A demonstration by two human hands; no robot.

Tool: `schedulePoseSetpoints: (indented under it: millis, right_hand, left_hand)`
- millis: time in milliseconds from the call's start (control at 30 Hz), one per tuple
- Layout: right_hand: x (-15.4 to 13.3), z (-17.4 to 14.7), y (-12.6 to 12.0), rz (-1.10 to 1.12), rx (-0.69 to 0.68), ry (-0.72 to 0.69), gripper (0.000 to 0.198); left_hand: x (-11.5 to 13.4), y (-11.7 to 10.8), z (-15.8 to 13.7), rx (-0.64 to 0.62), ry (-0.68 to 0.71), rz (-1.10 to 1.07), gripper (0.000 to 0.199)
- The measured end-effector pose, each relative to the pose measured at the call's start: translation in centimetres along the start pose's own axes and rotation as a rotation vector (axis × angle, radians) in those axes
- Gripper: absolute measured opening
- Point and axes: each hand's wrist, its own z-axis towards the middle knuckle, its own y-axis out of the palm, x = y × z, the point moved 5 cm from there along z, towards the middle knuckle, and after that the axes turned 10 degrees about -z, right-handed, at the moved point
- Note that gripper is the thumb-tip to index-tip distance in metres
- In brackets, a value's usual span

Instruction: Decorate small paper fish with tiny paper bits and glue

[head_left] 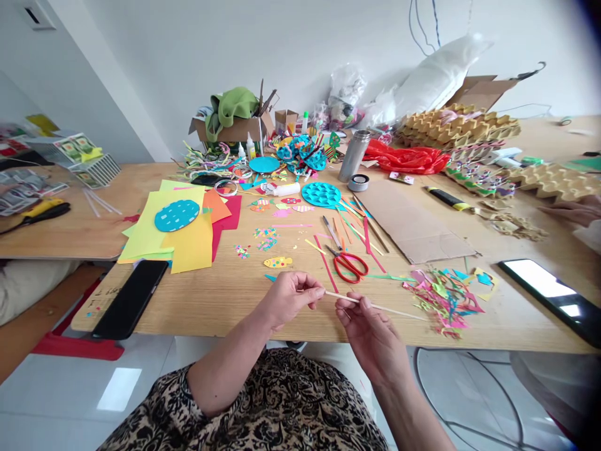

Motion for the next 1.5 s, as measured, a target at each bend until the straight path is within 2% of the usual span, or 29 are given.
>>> schedulePoseSetpoints:
  millis: [300, 533, 633, 833, 967, 1100, 1267, 1500]
  right_hand:
    - [-0.4, -0.4, 0.6, -0.011, 0.034, -0.064, 0.016]
    - [0.1, 0.0, 1.0, 0.037, -0.007, 0.058, 0.021]
    - [0.5, 0.1, 0.9, 0.038, -0.022, 0.09, 0.021]
    - [-0.5, -0.4, 1.1, 0.046, -0.041, 0.064, 0.02]
    - [-2.2, -0.4, 0.7, 0.095, 0.002, 0.009, 0.018]
    - [-2.6, -0.2, -0.1, 0.103, 0.031, -0.011, 0.017]
    - [-2.0, 0.0, -0.6, 0.05, 0.03, -0.022, 0.017]
    - [-2.7, -0.1, -0.7, 0.036, 0.017, -0.026, 0.018]
  left_hand:
    - [1.2, 0.9, -0.8, 0.019, 0.206, 0.244, 0.015]
    - [1.2, 1.0, -1.0, 0.059, 0.284, 0.331, 0.016]
    - [0.8, 0.7, -0.6, 0.057, 0.263, 0.295, 0.014]
    - [-1.2, -0.5, 0.5, 0.199, 0.133, 0.069, 0.015]
    - [-2.5, -0.5, 0.9, 0.139, 0.019, -0.099, 0.031]
    - [-2.8, -0.5, 0.8, 0.088, -0.067, -0.279, 0.043]
    - [-3.0, -0.5, 0.8, 0.051, -0.124, -0.393, 0.044]
    - [-3.0, -0.6, 0.8, 0.059, -0.125, -0.421, 0.04]
